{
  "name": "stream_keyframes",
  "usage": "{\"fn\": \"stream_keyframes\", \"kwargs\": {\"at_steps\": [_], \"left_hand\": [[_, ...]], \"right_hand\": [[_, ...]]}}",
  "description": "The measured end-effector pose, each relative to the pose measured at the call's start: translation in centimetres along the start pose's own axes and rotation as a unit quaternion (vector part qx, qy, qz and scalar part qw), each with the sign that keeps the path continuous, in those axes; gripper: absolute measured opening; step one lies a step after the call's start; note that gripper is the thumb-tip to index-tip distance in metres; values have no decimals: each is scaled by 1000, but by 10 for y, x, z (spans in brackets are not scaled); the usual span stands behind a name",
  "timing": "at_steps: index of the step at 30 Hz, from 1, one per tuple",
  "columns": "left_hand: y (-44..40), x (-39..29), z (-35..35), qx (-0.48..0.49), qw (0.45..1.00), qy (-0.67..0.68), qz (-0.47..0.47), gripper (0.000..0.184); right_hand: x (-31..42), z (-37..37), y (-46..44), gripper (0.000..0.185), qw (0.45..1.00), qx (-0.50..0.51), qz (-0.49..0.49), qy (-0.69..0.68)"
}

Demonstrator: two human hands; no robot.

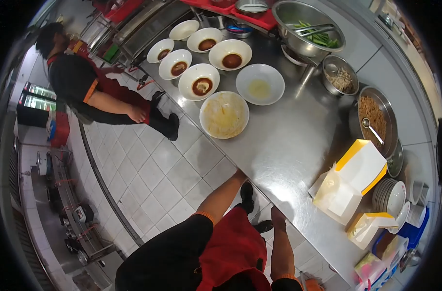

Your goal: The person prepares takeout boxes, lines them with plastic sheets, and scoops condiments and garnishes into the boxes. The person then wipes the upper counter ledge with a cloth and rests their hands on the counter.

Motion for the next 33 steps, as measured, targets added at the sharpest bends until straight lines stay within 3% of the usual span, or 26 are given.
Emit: {"fn": "stream_keyframes", "kwargs": {"at_steps": [1, 4, 5, 6, 10, 11, 12, 13, 14, 15, 16, 18, 19, 20, 21, 22, 23, 25, 27, 29, 33], "left_hand": [[-3, 0, 0, 0, 1000, 9, -4, 43], [-5, 3, -2, -5, 999, 32, -19, 43], [-4, 4, -3, -11, 999, 37, -27, 44], [-2, 7, -2, -17, 998, 40, -36, 44], [26, -28, 24, 0, 996, -41, -81, 43], [40, -40, 32, 23, 996, -72, -51, 41], [48, -29, 30, -18, 986, -163, -33, 34], [66, -51, 57, -82, 993, -62, -55, 28], [73, -52, 64, -57, 994, -83, 38, 23], [86, -81, 87, -107, 993, -24, 37, 10], [90, -88, 80, -97, 995, -22, 31, 10], [128, -66, 88, -216, 944, 231, 90, 11], [143, -87, 93, -228, 927, 292, 64, 22], [162, -104, 101, -233, 927, 285, 74, 22], [173, -117, 107, -208, 939, 251, 112, 22], [184, -129, 111, -183, 947, 218, 150, 22], [190, -149, 117, -188, 939, 276, 81, 22], [206, -154, 121, -196, 923, 324, 74, 22], [206, -166, 126, -200, 903, 375, 61, 22], [197, -197, 135, -196, 853, 483, 15, 22], [152, -230, 155, -180, 843, 507, -18, 22]], "right_hand": [[4, 1, 5, 35, 991, -116, 53, 26], [33, 14, 18, 43, 989, -95, 98, 58], [30, 29, 20, 51, 958, -55, 97, -264], [63, 55, 41, 53, 982, -110, 150, -33], [96, 119, 76, 50, 953, -176, 201, -140], [97, 131, 87, 49, 952, -187, 191, -149], [96, 139, 93, 48, 949, -202, 183, -159], [94, 140, 96, 56, 942, -194, 198, -187], [93, 141, 98, 65, 933, -190, 221, -213], [92, 141, 105, 65, 936, -192, 201, -214], [95, 144, 109, 65, 932, -186, 201, -238], [97, 154, 120, 65, 925, -172, 205, -269], [98, 168, 130, 56, 918, -198, 212, -269], [102, 181, 141, 48, 910, -223, 222, -271], [103, 209, 160, 38, 876, -316, 228, -283], [109, 222, 167, 38, 874, -312, 236, -289], [106, 237, 175, 34, 856, -322, 236, -327], [103, 274, 185, 21, 838, -326, 237, -368], [108, 312, 187, 20, 825, -332, 246, -386], [106, 334, 170, 17, 807, -360, 273, -380], [115, 380, 128, 16, 794, -349, 309, -389]]}}
Point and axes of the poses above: each hand's wrist, its own y-axis away from the middle knuckle, its own z-axis out of the back of the hand, x = y × z, the point moved 10 cm from there along -y, towards the middle knuckle, and after that the axes turned 14 degrees about x, right-handed, at the moved point
